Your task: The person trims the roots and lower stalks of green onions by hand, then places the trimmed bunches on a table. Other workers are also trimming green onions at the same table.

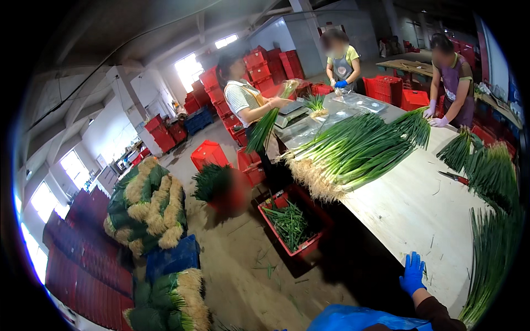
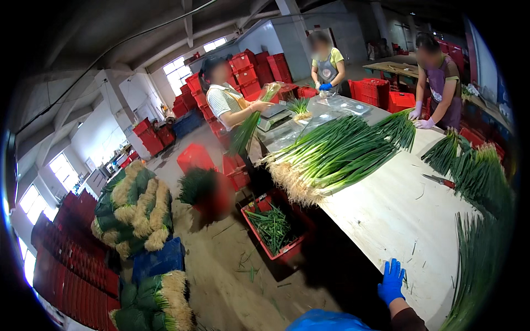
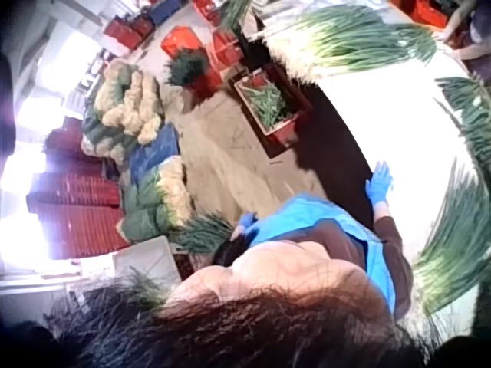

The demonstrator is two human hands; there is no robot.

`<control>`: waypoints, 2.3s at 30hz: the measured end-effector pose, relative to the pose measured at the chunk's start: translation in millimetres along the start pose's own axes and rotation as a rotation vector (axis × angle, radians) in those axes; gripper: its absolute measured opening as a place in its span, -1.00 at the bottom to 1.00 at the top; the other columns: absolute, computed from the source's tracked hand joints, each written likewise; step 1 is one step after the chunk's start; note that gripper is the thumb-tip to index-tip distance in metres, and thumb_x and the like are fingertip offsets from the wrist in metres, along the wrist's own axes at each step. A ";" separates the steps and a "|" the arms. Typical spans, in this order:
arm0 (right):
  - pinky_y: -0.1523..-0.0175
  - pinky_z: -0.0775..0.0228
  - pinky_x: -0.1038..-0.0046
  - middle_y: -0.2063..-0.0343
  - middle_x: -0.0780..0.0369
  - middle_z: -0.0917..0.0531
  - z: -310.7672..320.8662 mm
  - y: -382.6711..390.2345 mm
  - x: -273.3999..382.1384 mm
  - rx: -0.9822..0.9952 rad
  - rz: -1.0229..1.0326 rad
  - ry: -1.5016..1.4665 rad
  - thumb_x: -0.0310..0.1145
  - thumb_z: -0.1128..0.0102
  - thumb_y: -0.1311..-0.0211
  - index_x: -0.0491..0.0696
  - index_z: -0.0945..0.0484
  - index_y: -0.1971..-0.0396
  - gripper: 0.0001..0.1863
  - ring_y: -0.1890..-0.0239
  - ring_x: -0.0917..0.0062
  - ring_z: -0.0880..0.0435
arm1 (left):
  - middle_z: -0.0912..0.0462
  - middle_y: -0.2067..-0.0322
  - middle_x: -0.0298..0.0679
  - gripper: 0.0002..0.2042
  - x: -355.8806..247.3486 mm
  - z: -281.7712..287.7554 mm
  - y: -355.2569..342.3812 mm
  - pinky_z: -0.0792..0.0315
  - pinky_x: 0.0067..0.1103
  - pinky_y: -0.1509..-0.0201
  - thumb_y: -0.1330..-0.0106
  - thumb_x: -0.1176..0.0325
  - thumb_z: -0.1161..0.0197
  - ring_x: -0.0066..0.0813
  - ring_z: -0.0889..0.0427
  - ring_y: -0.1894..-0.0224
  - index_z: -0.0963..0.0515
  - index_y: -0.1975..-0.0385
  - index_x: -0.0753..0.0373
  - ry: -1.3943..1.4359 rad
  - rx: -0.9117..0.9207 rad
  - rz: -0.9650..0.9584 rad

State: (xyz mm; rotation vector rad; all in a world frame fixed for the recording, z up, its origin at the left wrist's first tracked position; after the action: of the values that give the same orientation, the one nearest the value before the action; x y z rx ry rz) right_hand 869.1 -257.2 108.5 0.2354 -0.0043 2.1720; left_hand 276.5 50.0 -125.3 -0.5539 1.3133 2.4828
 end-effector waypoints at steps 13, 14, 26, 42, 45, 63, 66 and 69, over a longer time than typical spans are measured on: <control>-0.37 0.35 -0.01 -0.36 0.00 0.26 9.5 6.3 -12.8 0.100 -0.264 0.052 -0.06 -0.35 0.11 -0.07 0.21 -0.35 0.12 -0.40 0.05 0.32 | -0.60 0.41 -0.11 -0.77 -151.2 51.0 -23.6 -0.45 -0.37 0.40 -0.28 0.19 -0.04 -0.30 -0.56 0.42 -0.54 0.30 0.20 0.513 0.090 0.072; -0.37 0.34 -0.01 -0.36 0.00 0.26 9.8 5.9 -12.5 0.109 -0.271 0.056 -0.06 -0.35 0.12 -0.08 0.21 -0.35 0.13 -0.40 0.05 0.32 | -0.61 0.41 -0.08 -0.76 -150.6 49.8 -30.7 -0.45 -0.35 0.37 -0.28 0.20 -0.04 -0.26 -0.57 0.41 -0.54 0.31 0.22 0.366 0.065 -0.055; -0.35 0.27 -0.04 -0.36 -0.01 0.26 16.0 0.7 -6.1 0.200 -0.324 -0.018 -0.08 -0.42 0.20 -0.09 0.18 -0.34 0.17 -0.40 0.02 0.33 | -0.55 0.52 -0.11 -0.68 -127.7 35.9 -52.0 -0.42 -0.34 0.40 -0.27 0.12 0.02 -0.26 -0.54 0.49 -0.53 0.39 0.26 0.017 0.017 -0.111; -0.35 0.21 -0.04 -0.36 -0.02 0.28 16.7 -1.0 -0.4 0.215 -0.400 -0.010 -0.08 -0.41 0.20 -0.12 0.20 -0.34 0.18 -0.39 0.00 0.32 | -0.57 0.44 -0.08 -0.72 -131.4 75.0 -62.9 -0.44 -0.31 0.32 -0.27 0.16 0.02 -0.19 -0.55 0.39 -0.54 0.35 0.22 -0.014 0.019 -0.221; -0.35 0.24 -0.04 -0.36 -0.02 0.29 13.9 0.5 -1.2 0.209 -0.418 -0.004 -0.06 -0.41 0.18 -0.11 0.21 -0.34 0.18 -0.39 0.00 0.34 | -0.57 0.42 -0.07 -0.73 -133.2 71.9 -64.5 -0.44 -0.31 0.30 -0.26 0.17 0.02 -0.17 -0.55 0.38 -0.54 0.35 0.21 -0.028 0.033 -0.227; -0.33 0.19 -0.08 -0.35 -0.06 0.28 15.8 -1.2 -1.9 0.200 -0.386 -0.011 -0.09 -0.39 0.16 -0.16 0.19 -0.33 0.15 -0.38 -0.05 0.33 | -0.59 0.33 -0.03 -0.76 -190.1 50.3 -79.7 -0.45 -0.28 0.21 -0.26 0.21 0.03 -0.09 -0.57 0.27 -0.56 0.31 0.16 -0.268 0.054 -0.437; -0.33 0.14 -0.06 -0.34 -0.10 0.22 26.0 -5.6 -5.1 0.252 -0.327 -0.064 -0.05 -0.38 0.14 -0.16 0.13 -0.32 0.12 -0.37 -0.09 0.24 | -0.59 0.32 -0.03 -0.77 -209.2 36.2 -80.4 -0.45 -0.27 0.20 -0.26 0.22 0.03 -0.07 -0.57 0.26 -0.56 0.30 0.15 -0.337 0.048 -0.504; -0.23 -0.09 0.02 -0.29 -0.11 -0.01 30.4 -20.3 -23.9 0.245 -0.262 -0.238 -0.05 -0.30 0.08 -0.20 -0.07 -0.25 -0.06 -0.31 -0.07 0.01 | -0.60 0.30 -0.02 -0.77 -225.1 19.5 -76.4 -0.45 -0.27 0.18 -0.26 0.23 0.03 -0.06 -0.57 0.24 -0.56 0.29 0.14 -0.397 0.030 -0.559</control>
State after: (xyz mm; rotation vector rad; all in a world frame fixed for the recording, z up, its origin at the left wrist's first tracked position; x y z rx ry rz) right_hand 904.0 -267.6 132.6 0.5998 0.1501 1.8710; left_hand 504.0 93.6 -68.3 -0.3346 0.8895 1.9745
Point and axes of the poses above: each hand's wrist, its own y-axis away from the middle knuckle, its own z-axis out of the back of the hand, x = y × z, the point moved 6 cm from there along -y, towards the middle knuckle
